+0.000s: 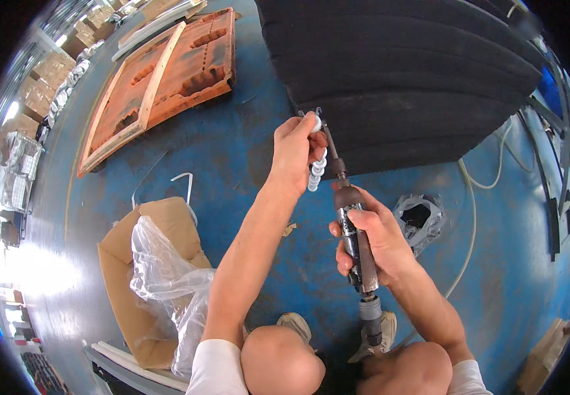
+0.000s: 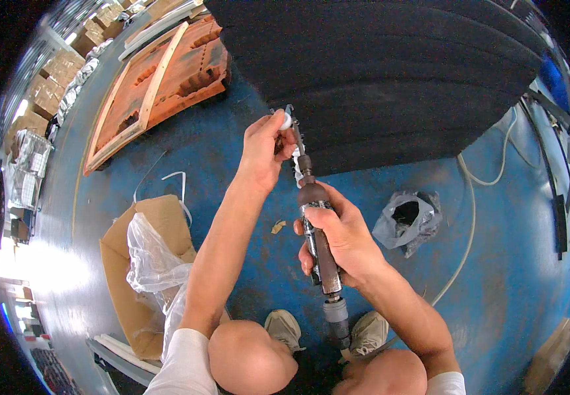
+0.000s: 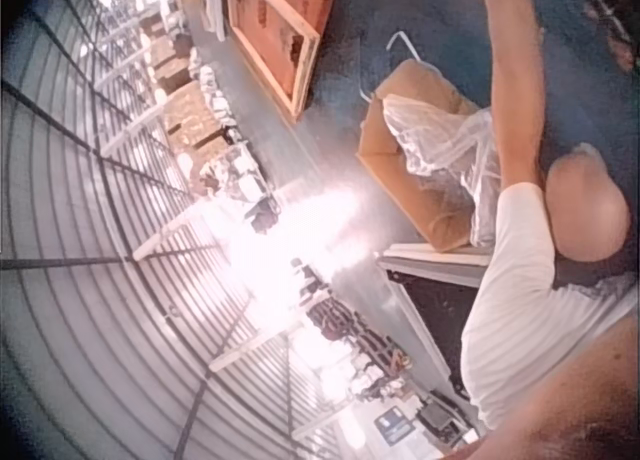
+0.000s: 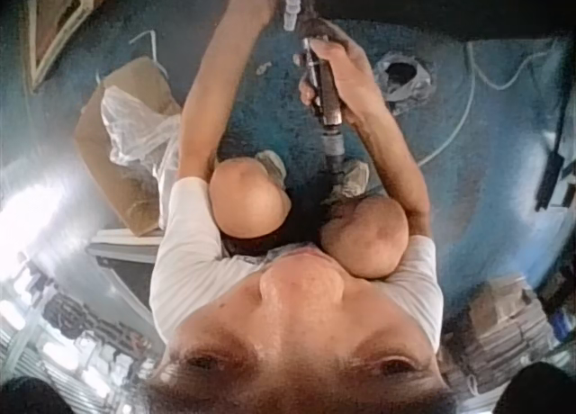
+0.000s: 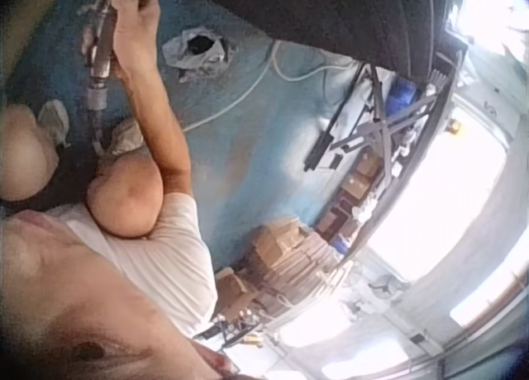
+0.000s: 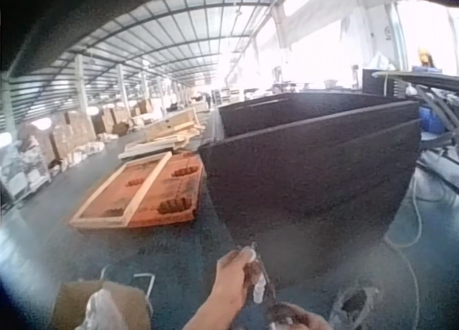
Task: Attaching white plastic clips to a large black component using a power screwdriver.
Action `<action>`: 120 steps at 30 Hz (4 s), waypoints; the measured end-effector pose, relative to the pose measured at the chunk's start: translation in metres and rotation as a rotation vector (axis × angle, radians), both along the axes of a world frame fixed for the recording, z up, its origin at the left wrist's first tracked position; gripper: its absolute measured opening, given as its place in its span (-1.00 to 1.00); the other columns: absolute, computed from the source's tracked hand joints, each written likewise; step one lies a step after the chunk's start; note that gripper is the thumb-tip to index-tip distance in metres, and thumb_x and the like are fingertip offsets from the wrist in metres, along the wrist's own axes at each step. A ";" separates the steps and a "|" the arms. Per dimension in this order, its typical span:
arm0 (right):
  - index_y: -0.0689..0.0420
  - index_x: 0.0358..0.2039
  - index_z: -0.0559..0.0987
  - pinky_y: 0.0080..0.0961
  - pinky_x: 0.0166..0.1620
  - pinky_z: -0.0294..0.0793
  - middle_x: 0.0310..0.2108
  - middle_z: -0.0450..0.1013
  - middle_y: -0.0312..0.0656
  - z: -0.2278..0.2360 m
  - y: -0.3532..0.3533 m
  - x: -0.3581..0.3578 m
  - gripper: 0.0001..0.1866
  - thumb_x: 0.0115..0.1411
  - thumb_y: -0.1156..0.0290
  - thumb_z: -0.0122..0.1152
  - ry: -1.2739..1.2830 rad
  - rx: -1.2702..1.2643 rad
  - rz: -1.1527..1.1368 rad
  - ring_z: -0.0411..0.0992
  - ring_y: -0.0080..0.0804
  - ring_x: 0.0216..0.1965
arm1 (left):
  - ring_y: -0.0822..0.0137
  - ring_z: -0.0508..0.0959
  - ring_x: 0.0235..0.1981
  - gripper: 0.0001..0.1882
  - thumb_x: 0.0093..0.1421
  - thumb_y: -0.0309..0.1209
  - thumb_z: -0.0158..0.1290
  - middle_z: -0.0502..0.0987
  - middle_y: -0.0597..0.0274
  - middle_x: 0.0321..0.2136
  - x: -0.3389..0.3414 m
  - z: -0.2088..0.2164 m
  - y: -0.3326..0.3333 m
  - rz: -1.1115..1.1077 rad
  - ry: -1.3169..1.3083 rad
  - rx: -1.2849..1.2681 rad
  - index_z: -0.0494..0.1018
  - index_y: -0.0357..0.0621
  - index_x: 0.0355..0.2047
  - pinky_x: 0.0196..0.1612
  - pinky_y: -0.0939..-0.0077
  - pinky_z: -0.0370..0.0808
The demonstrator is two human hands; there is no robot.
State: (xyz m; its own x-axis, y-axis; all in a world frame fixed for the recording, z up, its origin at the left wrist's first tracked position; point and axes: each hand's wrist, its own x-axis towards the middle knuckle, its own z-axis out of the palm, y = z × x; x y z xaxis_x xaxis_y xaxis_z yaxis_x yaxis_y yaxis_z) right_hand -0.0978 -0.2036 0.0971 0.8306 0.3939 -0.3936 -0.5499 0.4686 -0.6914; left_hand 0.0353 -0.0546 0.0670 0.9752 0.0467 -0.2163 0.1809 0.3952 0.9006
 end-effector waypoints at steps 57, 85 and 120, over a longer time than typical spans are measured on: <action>0.13 0.29 0.21 -0.53 -0.64 0.40 -0.38 0.40 -0.20 -0.025 -0.019 0.003 -0.31 0.16 0.43 0.23 -0.281 -0.368 -0.050 0.38 -0.48 -0.69 | 0.47 0.36 -0.63 -0.83 0.30 -0.37 0.02 0.40 0.27 -0.62 -0.011 -0.032 0.020 0.049 -0.104 -0.277 0.42 -0.21 -0.38 -0.58 0.58 0.26; 0.15 0.24 0.27 -0.55 -0.52 0.40 -0.38 0.40 -0.26 -0.059 -0.003 -0.060 -0.35 0.13 0.50 0.23 -0.374 -0.435 0.131 0.40 -0.57 -0.57 | 0.48 0.44 -0.46 -0.83 0.34 -0.41 0.04 0.55 0.22 -0.36 -0.053 -0.060 0.092 -0.146 -0.183 -0.377 0.51 -0.24 -0.16 -0.48 0.66 0.34; 0.06 0.33 0.13 -0.46 -0.65 0.42 -0.39 0.41 -0.15 -0.048 0.046 -0.050 -0.30 0.22 0.41 0.18 -0.084 0.041 -0.015 0.42 -0.40 -0.69 | 0.61 0.33 -0.64 -0.80 0.31 -0.29 0.09 0.41 0.43 -0.62 -0.013 -0.007 0.078 -0.514 -0.056 0.158 0.50 -0.19 -0.32 -0.61 0.71 0.15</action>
